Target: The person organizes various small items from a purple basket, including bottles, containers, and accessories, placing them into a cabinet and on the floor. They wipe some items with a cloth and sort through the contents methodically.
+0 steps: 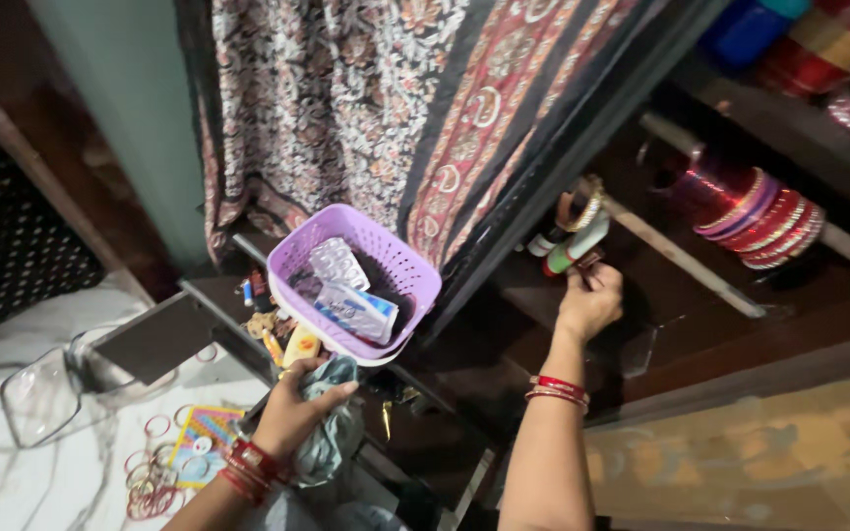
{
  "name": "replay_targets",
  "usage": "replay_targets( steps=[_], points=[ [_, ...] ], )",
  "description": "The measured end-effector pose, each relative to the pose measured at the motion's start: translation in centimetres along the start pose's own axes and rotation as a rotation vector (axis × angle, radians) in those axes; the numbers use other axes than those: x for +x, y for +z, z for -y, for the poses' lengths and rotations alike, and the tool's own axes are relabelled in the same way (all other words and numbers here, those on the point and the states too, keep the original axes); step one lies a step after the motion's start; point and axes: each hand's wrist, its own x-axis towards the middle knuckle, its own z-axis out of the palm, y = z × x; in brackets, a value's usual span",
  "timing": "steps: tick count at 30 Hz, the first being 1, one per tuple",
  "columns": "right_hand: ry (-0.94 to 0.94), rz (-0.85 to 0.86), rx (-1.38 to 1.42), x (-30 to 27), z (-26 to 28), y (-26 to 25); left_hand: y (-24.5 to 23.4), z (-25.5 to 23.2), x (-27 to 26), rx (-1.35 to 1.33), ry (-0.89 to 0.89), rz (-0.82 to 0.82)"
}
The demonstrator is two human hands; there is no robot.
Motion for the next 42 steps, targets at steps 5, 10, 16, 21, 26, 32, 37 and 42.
replay_targets(
  steps=[5,10,16,21,26,32,37,42],
  points=[
    [-0.099,-0.214,-0.113,-2.7,5.2,-1.2,-0.4,-0.8,-0.7,-0.050,-0.040,-0.030],
    [-0.311,-0.121,-0.111,-10.5,11.9,-1.5,-2.1,-1.4,-1.3,-0.014,0.011,-0.104],
    [-0.308,0.275,0.102,-17.9,16.9,0.0,-7.1,-2.7,-1.8,0.064,0.033,-0.229],
    [-0.267,0.480,0.134,-20.7,18.4,1.5,-11.8,-2.8,-2.7,-0.078,0.026,-0.248],
    [-0.203,0.649,0.128,-22.9,18.3,4.0,-15.6,-1.8,-4.0,-0.113,0.008,-0.296],
    [-0.143,0.818,0.128,-22.6,13.5,9.3,-17.4,-1.7,-5.0,-0.117,-0.089,-0.338],
    [-0.021,0.967,0.048,-22.0,4.6,15.8,-16.9,-2.3,-4.8,-0.038,-0.090,-0.368],
    [-0.146,1.149,-0.255,-23.1,-2.0,20.1,-14.7,-1.2,-4.6,-0.027,-0.092,-0.396]
  ],
)
